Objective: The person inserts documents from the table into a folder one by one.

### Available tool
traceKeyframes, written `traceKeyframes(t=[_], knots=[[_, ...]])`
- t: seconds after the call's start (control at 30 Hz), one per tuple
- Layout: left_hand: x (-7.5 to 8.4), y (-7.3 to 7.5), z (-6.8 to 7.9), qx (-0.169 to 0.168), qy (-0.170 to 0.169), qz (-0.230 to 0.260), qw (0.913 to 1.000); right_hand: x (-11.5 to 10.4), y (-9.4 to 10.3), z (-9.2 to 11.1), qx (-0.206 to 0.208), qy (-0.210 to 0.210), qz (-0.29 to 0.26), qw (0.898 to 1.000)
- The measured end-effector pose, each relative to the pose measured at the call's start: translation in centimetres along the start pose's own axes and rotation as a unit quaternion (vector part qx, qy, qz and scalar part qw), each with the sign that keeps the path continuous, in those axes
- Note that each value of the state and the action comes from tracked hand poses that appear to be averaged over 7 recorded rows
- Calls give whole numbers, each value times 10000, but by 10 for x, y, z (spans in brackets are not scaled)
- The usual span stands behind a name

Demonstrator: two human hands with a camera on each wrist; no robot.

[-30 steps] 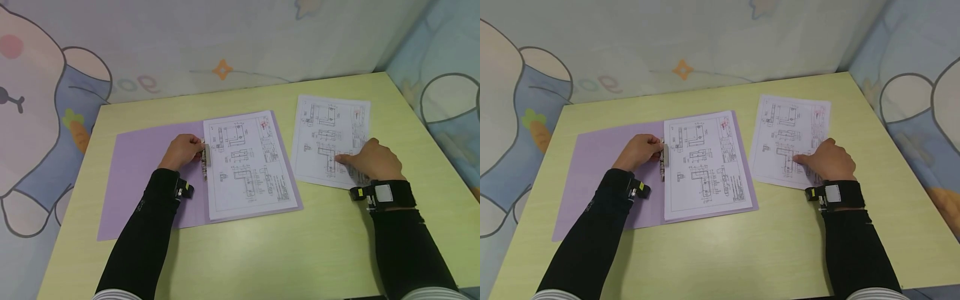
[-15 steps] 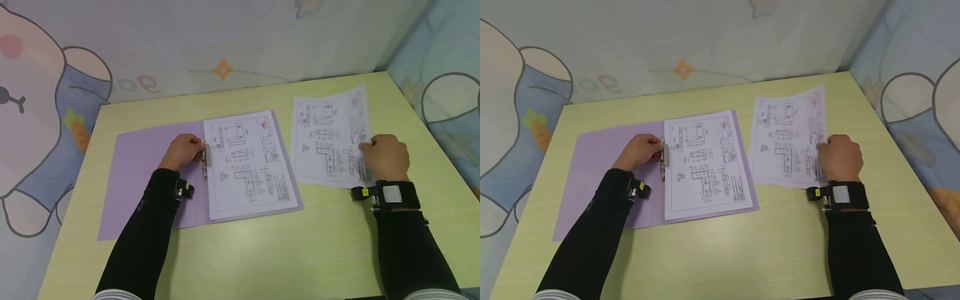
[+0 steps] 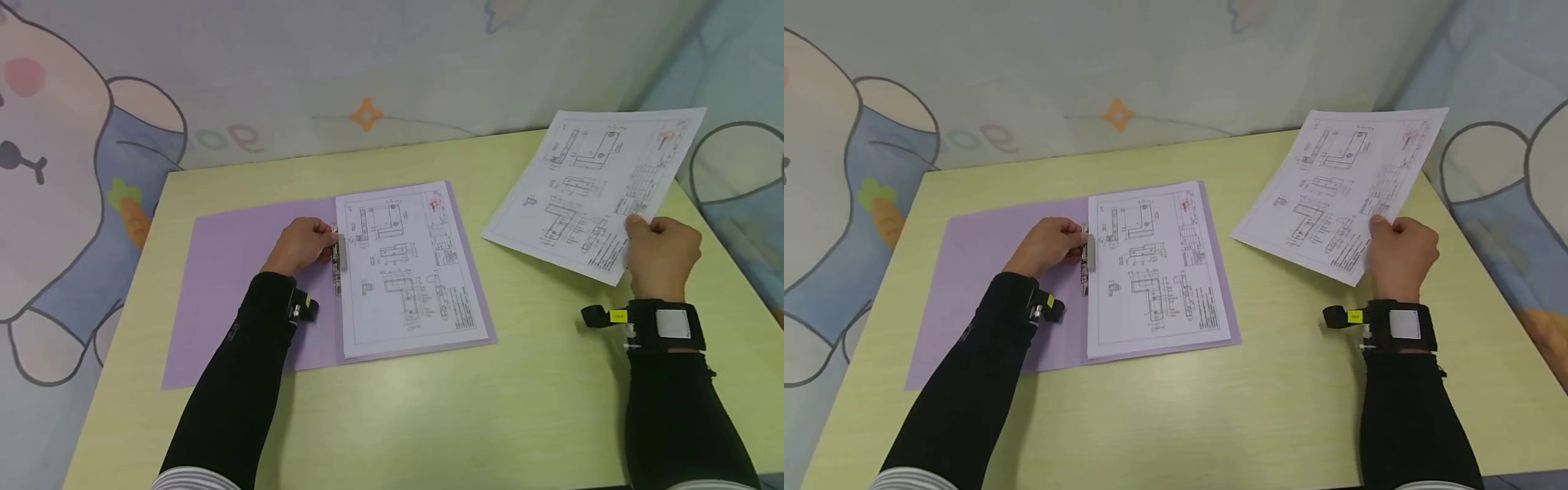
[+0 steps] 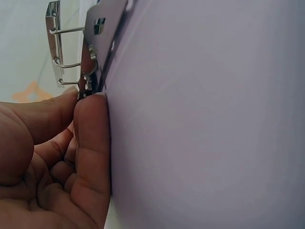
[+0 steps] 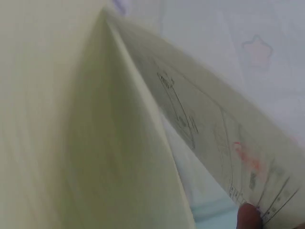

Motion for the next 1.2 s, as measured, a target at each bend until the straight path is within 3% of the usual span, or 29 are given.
traceKeyframes(t=[0.1, 0.17, 0.4, 0.63, 0.87, 1.2], knots=[[1, 1, -1, 22, 3, -24, 10000, 0, -16, 6, -192, -402, -1118, 9927], [2, 1, -2, 34, 25, -32, 10000, -3, -29, 12, -515, -524, -1470, 9864], [7, 1, -1, 57, 44, -13, 10000, -17, -70, 36, -1773, 36, -1169, 9772], [9, -2, -2, 68, 12, 5, 10000, -30, -91, 57, -2759, 635, -1403, 9488], [10, -4, 0, 58, -123, 69, 9999, -49, -109, 76, -2810, 1431, -730, 9462], [13, -10, -2, -20, -101, 308, 9995, -57, -124, 83, -2857, 1848, 94, 9403]])
Point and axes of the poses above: each hand's wrist, its own z-axis away from the middle knuckle, its own y-axis out of the back of the hand, x = y × z, the point moved 4 cm from there along -z, towards the middle knuckle, and after that the axes turned 10 degrees about y, right-handed, at the moved point
